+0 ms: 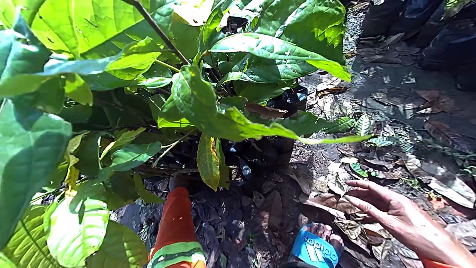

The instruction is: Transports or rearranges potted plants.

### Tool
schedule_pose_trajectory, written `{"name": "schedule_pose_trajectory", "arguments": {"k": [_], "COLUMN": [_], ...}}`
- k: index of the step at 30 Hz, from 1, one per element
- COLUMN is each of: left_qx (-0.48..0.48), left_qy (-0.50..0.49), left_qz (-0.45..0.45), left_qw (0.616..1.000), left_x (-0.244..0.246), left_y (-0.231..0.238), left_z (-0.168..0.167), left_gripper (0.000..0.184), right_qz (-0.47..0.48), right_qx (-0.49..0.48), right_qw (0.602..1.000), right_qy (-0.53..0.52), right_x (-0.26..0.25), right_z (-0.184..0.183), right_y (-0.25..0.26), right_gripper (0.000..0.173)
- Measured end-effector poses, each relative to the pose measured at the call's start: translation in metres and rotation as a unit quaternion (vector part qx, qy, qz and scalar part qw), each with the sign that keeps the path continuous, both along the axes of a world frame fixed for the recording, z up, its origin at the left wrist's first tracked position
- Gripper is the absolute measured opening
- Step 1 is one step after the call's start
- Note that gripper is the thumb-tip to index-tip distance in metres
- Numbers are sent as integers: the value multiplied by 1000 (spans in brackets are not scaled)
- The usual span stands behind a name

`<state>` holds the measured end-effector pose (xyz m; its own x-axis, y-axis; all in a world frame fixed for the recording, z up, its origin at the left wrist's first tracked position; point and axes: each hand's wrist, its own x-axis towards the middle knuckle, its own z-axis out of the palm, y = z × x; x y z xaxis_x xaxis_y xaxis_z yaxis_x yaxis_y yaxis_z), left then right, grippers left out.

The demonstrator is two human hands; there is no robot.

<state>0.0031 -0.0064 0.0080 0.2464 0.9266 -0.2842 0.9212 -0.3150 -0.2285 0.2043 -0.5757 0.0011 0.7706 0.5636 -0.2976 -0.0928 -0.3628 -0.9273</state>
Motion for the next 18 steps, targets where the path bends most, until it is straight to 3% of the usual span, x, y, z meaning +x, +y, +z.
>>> {"name": "schedule_pose_trajectory", "arguments": {"k": [8, 13, 15, 18], "left_qx": [-2, -9, 21, -34], "left_qy": [6, 26, -59, -148], "left_qz": [-13, -30, -46, -62], "left_qw": [1000, 999, 997, 986], "left_x": [-7, -3, -3, 6], "left_y": [19, 14, -11, -75], "left_z": [-21, -15, 3, 67], "left_gripper": [46, 45, 38, 36], "right_qz": [1, 3, 6, 4], "right_qx": [-2, -7, -8, -11], "right_qw": [1000, 1000, 1000, 1000], "right_qy": [4, 4, 1, 5], "right_x": [1, 1, 2, 2], "right_z": [-1, -4, -3, -2], "right_y": [0, 3, 4, 3], "right_gripper": [50, 52, 52, 51]}}
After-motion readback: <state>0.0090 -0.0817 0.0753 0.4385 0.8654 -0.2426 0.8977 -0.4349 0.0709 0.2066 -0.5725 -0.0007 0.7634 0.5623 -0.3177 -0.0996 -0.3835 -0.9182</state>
